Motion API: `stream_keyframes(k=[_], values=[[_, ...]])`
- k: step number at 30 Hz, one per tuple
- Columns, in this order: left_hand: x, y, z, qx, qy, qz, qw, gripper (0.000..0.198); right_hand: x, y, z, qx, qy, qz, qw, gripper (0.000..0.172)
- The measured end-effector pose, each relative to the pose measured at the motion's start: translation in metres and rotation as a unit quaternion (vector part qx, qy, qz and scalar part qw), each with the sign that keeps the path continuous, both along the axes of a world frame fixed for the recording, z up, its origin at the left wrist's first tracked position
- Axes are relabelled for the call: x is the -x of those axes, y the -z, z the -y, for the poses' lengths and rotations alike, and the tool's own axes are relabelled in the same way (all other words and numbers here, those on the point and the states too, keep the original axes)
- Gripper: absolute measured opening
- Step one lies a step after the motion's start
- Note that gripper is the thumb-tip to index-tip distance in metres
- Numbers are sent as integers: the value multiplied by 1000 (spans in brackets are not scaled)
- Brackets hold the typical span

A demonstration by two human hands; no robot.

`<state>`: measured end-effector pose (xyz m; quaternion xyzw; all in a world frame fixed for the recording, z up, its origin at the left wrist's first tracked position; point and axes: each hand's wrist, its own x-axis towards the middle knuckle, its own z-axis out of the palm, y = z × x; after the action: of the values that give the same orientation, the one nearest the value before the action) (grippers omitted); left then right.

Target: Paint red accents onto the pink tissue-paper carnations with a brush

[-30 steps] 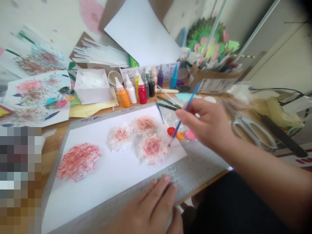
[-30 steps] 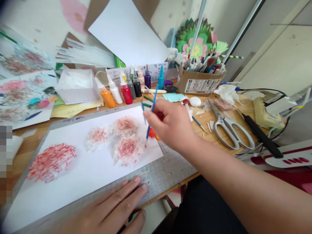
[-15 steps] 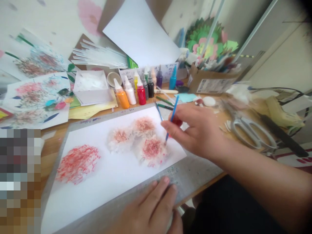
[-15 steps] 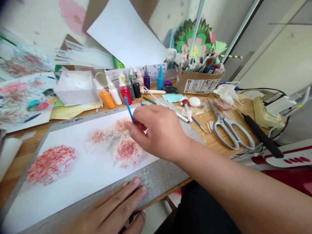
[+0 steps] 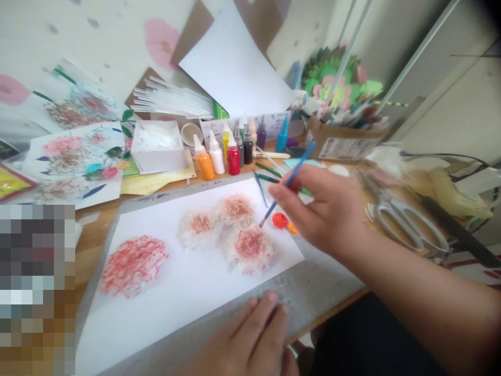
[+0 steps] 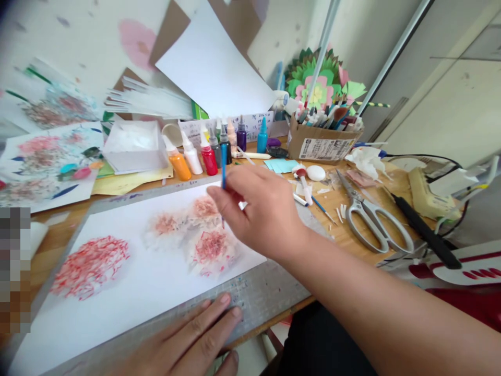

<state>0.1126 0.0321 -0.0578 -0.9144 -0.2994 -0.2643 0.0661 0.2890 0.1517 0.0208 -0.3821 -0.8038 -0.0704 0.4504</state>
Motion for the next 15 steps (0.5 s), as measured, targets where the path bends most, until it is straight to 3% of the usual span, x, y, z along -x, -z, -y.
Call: stream_keyframes(k=[6, 15], values=[[-4, 6, -2, -13, -12, 46, 999, 33, 7, 6, -3, 1, -6, 38, 999, 26], [-5, 14, -4, -62, -4, 31, 998, 36, 12, -1, 4, -5, -13, -23, 1000, 17]])
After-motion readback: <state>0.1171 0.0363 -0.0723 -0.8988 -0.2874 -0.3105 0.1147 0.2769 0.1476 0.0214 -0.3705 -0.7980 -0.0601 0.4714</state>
